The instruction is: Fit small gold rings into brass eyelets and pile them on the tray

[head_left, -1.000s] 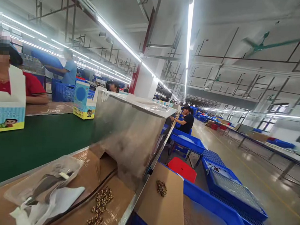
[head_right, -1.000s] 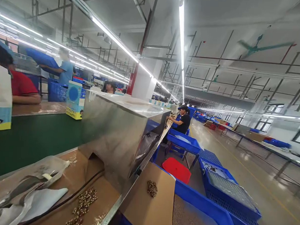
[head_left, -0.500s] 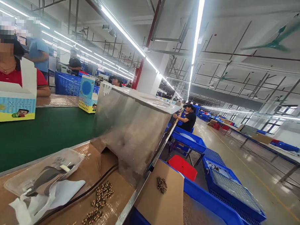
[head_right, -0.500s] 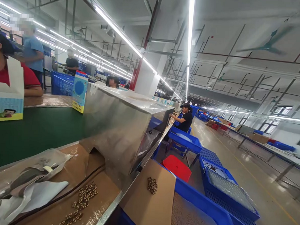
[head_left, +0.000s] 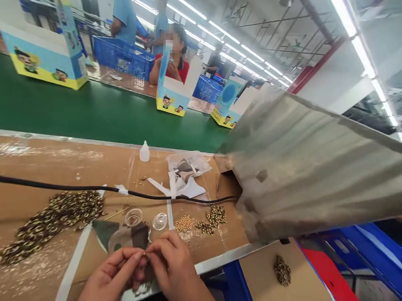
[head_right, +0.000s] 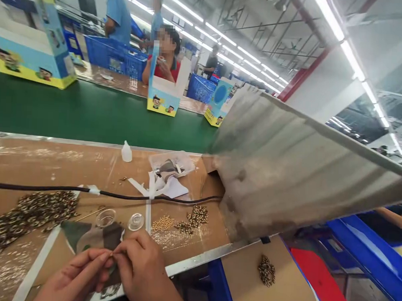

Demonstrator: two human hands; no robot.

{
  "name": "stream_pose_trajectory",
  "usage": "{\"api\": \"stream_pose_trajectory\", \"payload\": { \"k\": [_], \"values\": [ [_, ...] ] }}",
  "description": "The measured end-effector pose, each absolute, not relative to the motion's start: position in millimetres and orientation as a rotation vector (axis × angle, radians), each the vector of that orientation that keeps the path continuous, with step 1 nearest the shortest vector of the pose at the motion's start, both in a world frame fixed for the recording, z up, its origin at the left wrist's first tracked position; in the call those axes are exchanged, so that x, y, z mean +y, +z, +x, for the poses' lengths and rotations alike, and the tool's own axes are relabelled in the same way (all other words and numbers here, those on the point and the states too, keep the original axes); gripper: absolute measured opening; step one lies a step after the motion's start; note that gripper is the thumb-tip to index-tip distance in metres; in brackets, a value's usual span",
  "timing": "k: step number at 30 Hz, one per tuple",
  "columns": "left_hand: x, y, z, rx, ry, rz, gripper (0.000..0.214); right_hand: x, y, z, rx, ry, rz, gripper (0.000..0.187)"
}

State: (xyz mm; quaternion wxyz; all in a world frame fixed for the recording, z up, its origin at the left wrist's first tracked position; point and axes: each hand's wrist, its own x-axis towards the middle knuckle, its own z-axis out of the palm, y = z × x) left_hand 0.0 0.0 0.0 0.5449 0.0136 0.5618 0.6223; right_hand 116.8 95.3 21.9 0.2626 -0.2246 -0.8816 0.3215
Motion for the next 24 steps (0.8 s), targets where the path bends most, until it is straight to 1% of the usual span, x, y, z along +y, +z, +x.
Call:
{"api": "stream_pose_trajectory", "payload": {
  "k": [6,13,17,21,24],
  "values": [
    [6,10,3,1.286,1.471,-0.018,0.058,95,16,111,-2.421,0.931,-0.619,0.011],
    [4,17,-1,1.241,1.445,-0.014,0.061,96,20,110,-2.219,1.083,-0.613,0.010],
    [2,8,0,1.256,1.442,0.097,0.054,97,18,112,-2.232,1.104,-0.631,0.010],
    [-1,3,2,1.271,1.428,0.173,0.050,98,17,115,-2.340,1.023,-0.610,0.010],
    [-1,5,2,1.309,1.427,0.196,0.053,101,20,118,-2.484,0.841,-0.511,0.012]
  ]
}}
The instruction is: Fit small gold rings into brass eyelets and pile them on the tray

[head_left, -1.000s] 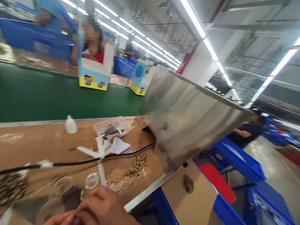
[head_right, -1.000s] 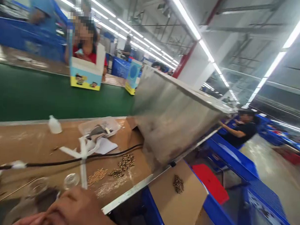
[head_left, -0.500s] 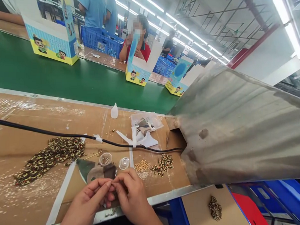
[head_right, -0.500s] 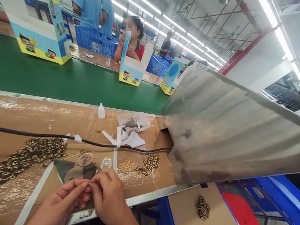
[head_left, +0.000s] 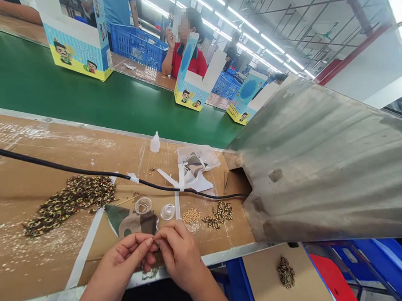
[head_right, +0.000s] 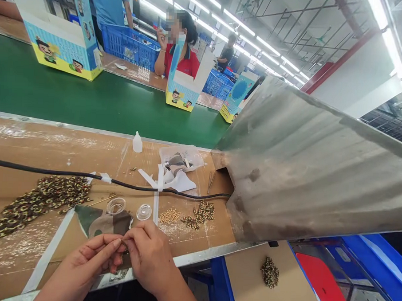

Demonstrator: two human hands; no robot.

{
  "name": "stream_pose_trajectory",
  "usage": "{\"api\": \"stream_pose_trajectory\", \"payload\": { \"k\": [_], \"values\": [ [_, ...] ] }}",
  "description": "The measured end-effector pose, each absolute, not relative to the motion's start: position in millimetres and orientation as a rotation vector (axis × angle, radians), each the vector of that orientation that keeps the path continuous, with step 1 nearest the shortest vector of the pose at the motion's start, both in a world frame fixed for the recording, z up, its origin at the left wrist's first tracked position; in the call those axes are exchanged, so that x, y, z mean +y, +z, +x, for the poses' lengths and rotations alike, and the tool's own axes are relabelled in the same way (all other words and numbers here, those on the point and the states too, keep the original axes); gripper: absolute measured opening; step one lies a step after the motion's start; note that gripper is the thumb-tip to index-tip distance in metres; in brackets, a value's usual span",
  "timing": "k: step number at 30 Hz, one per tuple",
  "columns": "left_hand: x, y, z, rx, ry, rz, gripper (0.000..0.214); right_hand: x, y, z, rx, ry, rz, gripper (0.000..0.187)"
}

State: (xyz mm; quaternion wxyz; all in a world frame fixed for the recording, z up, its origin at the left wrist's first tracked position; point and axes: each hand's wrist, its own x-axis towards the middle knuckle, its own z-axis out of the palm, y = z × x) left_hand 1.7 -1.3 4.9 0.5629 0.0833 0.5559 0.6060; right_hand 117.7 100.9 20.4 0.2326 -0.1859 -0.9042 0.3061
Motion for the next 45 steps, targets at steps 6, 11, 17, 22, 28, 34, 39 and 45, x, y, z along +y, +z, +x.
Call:
{"api": "stream_pose_trajectory", "payload": {
  "k": [6,11,17,22,28,34,39,45],
  "values": [
    [0,5,4,1.328,1.454,0.162,0.056,105,28,118,-2.565,0.598,-0.396,0.014],
    [-1,7,4,1.331,1.460,0.173,0.055,103,31,117,-2.586,0.651,-0.445,0.017],
    [-4,6,4,1.340,1.506,0.149,0.052,103,30,116,-2.519,0.837,-0.467,0.019],
    [-3,9,5,1.319,1.522,0.144,0.052,100,29,117,-2.414,0.876,-0.540,0.011],
    [-3,6,7,1.328,1.521,0.174,0.050,99,29,117,-2.473,0.776,-0.483,0.013],
    [-3,7,8,1.353,1.537,0.203,0.051,98,27,115,-2.476,0.676,-0.452,0.014],
    [-4,7,8,1.380,1.517,0.221,0.052,95,24,115,-2.470,0.740,-0.473,0.014],
    [-6,-1,10,1.391,1.506,0.241,0.049,94,21,117,-2.470,0.790,-0.525,0.012]
  ]
}}
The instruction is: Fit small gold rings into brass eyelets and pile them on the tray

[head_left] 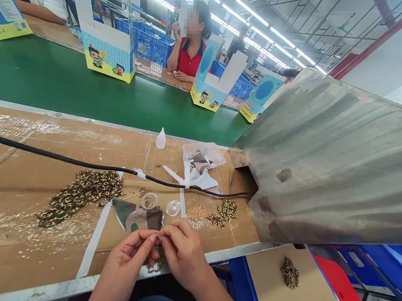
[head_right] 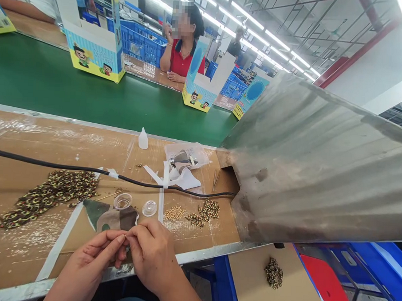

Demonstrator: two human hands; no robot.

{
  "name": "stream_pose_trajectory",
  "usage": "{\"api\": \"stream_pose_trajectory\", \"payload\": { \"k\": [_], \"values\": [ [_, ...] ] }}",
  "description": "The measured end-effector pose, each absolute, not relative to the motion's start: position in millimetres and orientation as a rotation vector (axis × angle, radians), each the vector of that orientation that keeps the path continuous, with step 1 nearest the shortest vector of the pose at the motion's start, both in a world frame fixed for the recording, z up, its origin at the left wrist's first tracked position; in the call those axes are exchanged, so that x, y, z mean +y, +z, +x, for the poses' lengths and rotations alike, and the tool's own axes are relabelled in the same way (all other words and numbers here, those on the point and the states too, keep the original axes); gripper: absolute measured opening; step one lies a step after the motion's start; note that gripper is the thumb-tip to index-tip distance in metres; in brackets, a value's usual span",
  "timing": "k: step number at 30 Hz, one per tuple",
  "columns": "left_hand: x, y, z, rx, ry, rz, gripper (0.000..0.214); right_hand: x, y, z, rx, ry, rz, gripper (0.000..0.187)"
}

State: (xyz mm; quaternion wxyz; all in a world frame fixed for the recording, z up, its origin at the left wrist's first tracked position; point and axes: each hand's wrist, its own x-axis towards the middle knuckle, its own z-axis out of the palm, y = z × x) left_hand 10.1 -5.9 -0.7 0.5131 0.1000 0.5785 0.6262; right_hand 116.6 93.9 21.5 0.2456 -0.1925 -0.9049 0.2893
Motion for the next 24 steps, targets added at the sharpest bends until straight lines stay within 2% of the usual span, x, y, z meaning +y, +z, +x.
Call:
{"api": "stream_pose_trajectory", "payload": {
  "k": [14,24],
  "values": [
    [-7,-3,17,1.403,1.575,0.258,0.046,81,8,113,-2.293,0.827,-0.575,0.014],
    [-4,5,14,1.360,1.530,0.217,0.053,97,18,120,-2.554,0.697,-0.421,0.013]
  ]
}}
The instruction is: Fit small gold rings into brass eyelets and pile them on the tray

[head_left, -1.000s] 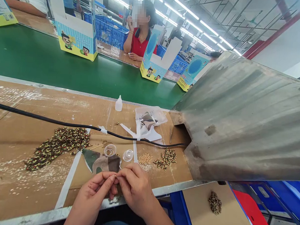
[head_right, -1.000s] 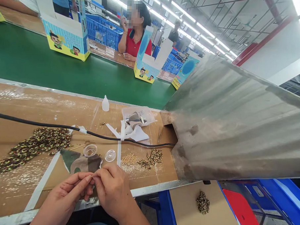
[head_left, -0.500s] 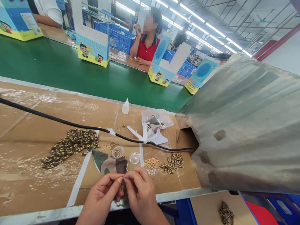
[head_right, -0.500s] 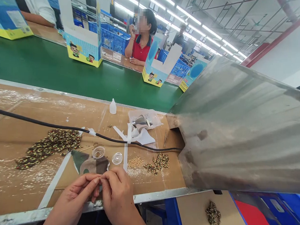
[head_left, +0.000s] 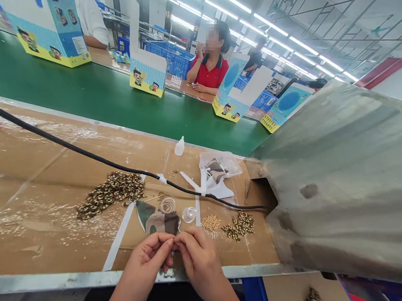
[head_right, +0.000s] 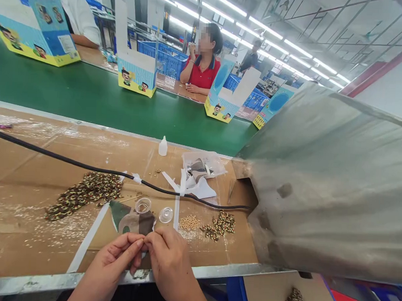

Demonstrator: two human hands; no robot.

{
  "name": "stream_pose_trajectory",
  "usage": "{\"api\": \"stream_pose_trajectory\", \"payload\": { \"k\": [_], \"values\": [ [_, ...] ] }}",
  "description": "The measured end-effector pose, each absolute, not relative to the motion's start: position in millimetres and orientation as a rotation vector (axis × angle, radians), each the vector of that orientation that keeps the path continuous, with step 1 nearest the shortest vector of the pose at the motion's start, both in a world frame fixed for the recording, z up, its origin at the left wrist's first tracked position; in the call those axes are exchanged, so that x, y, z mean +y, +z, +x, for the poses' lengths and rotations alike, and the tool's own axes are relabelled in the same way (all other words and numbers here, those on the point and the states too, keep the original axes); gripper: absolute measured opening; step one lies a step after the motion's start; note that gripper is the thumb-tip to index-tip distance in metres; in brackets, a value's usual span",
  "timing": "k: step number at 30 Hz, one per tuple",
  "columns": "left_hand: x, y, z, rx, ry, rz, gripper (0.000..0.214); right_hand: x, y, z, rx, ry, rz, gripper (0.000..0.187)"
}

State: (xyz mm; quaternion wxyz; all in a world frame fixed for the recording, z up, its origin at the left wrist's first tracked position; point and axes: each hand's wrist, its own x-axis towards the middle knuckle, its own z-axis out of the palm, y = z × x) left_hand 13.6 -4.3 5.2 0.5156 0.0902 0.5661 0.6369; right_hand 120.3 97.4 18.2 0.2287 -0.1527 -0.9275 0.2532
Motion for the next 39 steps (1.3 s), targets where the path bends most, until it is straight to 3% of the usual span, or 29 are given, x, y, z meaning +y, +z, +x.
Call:
{"api": "stream_pose_trajectory", "payload": {
  "k": [17,24,29,35,39],
  "values": [
    [-5,-4,11,1.370,1.566,0.166,0.055,86,20,110,-2.363,0.799,-0.560,0.012],
    [-9,-1,10,1.394,1.465,0.246,0.063,90,18,112,-2.243,1.108,-0.679,0.013],
    [-22,4,-30,1.865,1.396,0.383,0.066,94,21,116,-2.249,1.069,-0.662,0.011],
    [-46,13,-96,2.459,1.296,0.386,0.046,107,24,121,-2.318,0.879,-0.584,0.010],
    [-37,15,-100,2.572,1.206,0.580,0.046,114,25,121,-2.336,0.859,-0.594,0.013]
  ]
}}
